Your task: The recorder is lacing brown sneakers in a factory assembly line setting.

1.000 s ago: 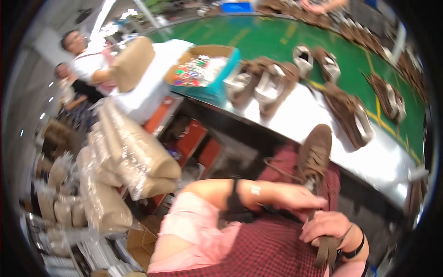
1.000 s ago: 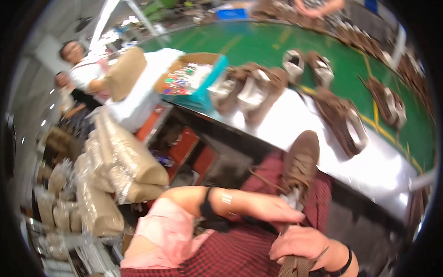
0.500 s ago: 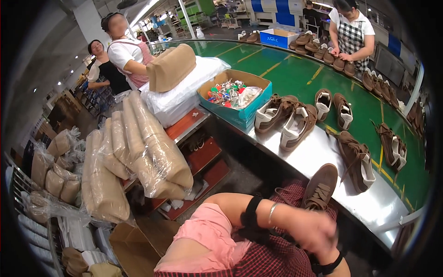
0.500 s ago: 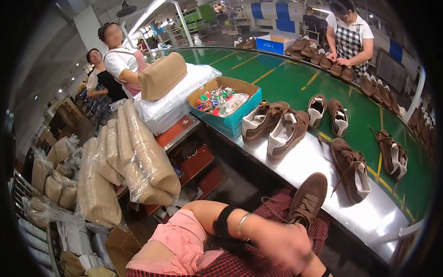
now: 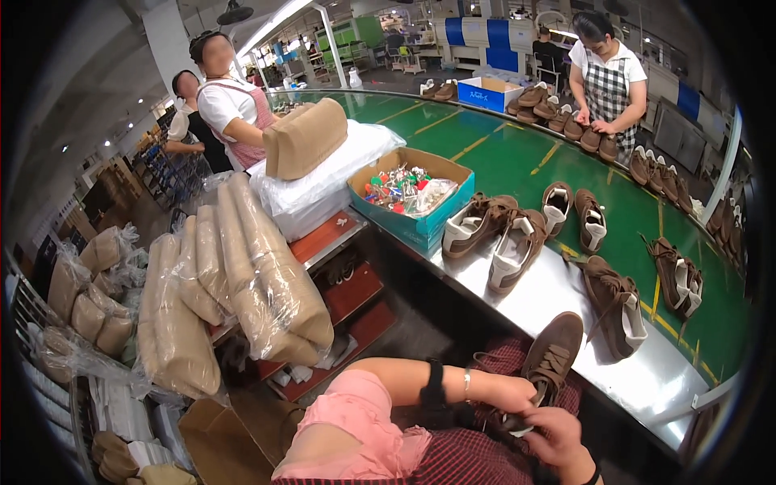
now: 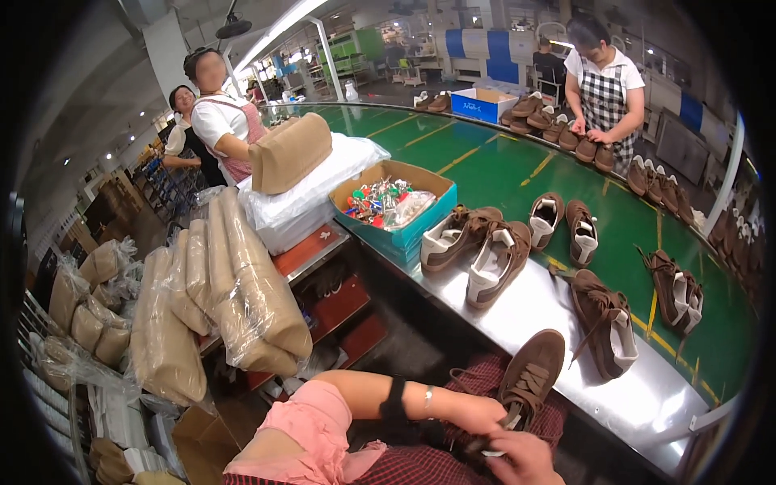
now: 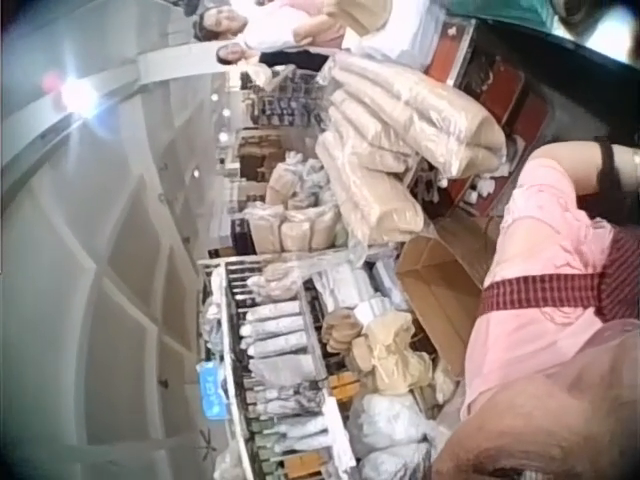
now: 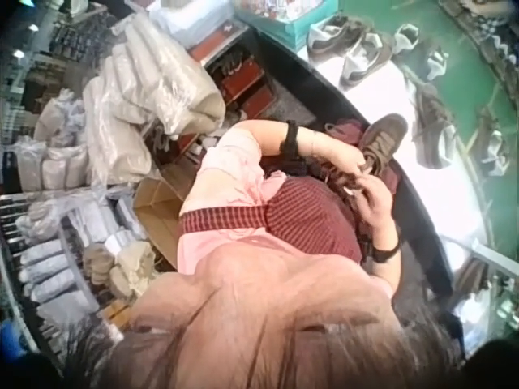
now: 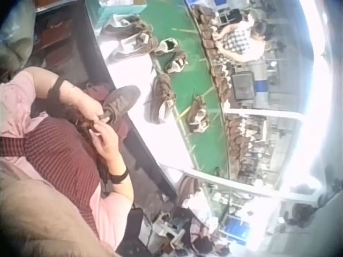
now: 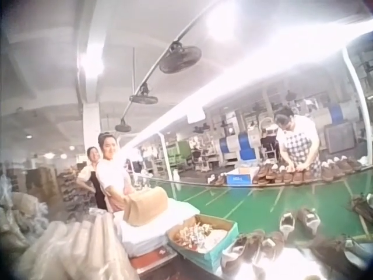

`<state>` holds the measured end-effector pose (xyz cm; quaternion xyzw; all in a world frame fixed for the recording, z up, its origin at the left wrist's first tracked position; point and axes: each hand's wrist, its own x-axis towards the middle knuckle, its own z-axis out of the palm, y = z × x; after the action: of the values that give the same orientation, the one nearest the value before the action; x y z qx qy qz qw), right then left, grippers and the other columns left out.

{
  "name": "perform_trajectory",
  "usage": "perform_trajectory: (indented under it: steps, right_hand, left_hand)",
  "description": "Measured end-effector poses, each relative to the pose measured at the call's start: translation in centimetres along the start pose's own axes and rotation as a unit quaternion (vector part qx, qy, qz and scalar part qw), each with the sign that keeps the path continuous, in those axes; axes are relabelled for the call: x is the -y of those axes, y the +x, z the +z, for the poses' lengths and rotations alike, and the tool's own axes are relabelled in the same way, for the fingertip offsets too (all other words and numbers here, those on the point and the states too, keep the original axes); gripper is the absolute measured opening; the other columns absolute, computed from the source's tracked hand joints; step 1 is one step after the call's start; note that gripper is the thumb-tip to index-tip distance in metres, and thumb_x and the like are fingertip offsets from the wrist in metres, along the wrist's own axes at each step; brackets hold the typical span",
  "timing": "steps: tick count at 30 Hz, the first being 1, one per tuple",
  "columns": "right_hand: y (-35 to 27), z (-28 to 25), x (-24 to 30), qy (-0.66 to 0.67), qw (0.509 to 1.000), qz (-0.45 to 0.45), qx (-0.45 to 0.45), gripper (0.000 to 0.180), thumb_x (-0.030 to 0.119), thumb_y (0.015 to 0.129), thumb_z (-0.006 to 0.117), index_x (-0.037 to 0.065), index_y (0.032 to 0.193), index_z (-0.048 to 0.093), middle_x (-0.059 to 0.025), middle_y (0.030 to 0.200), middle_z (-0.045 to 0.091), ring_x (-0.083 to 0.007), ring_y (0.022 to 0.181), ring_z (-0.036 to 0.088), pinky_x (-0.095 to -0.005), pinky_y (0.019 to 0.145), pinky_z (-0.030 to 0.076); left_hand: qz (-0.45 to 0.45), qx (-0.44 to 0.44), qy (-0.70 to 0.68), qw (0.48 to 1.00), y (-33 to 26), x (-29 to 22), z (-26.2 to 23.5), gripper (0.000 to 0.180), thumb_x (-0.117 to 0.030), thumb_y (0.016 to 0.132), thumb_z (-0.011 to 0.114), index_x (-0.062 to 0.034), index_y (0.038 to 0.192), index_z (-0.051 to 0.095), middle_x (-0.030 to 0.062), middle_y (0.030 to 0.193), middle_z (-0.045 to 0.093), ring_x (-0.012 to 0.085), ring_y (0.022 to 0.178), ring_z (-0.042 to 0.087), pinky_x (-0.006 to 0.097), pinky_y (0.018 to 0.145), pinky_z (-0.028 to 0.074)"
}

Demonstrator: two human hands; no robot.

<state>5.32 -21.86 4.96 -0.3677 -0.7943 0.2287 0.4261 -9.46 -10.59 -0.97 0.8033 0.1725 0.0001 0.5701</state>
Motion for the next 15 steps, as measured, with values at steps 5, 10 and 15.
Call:
perform_trajectory:
  steps: [5,10,15]
  right_hand:
    - [-1.7,0.0,-6.1,-0.059,0.980,0.125,-0.142,0.015,0.002,0.061,0.067,0.002,0.073,0.058,-0.0114,0.078,0.059,-0.0270,0.072,0.056,-0.0348,0.064,0.045]
    - [-0.3,0.2,-5.8,-0.220,0.974,0.038,-0.038,0.014,0.007,0.058,0.066,0.004,0.068,0.057,-0.0103,0.081,0.056,-0.0313,0.076,0.054,-0.0394,0.067,0.044]
    - [-0.2,-0.2,-6.3,-0.178,0.976,0.110,-0.060,0.011,0.004,0.060,0.066,0.005,0.067,0.057,-0.0103,0.079,0.055,-0.0303,0.074,0.055,-0.0397,0.065,0.045]
  left_hand:
    - [0.260,-0.160,0.376,0.875,-2.4,-4.7,1.4,0.021,-0.027,0.071,0.063,-0.0062,0.067,0.062,0.0062,0.093,0.054,0.0257,0.095,0.048,0.036,0.077,0.042]
    - [0.368,-0.163,0.298,0.866,-2.0,-2.0,2.6,0.021,-0.022,0.065,0.068,-0.0043,0.066,0.058,0.0089,0.092,0.050,0.0269,0.091,0.046,0.037,0.076,0.041]
    - [0.406,-0.126,0.277,0.862,-2.2,-1.6,2.8,0.021,-0.020,0.064,0.067,-0.0037,0.063,0.054,0.0092,0.085,0.048,0.0275,0.081,0.045,0.037,0.074,0.041]
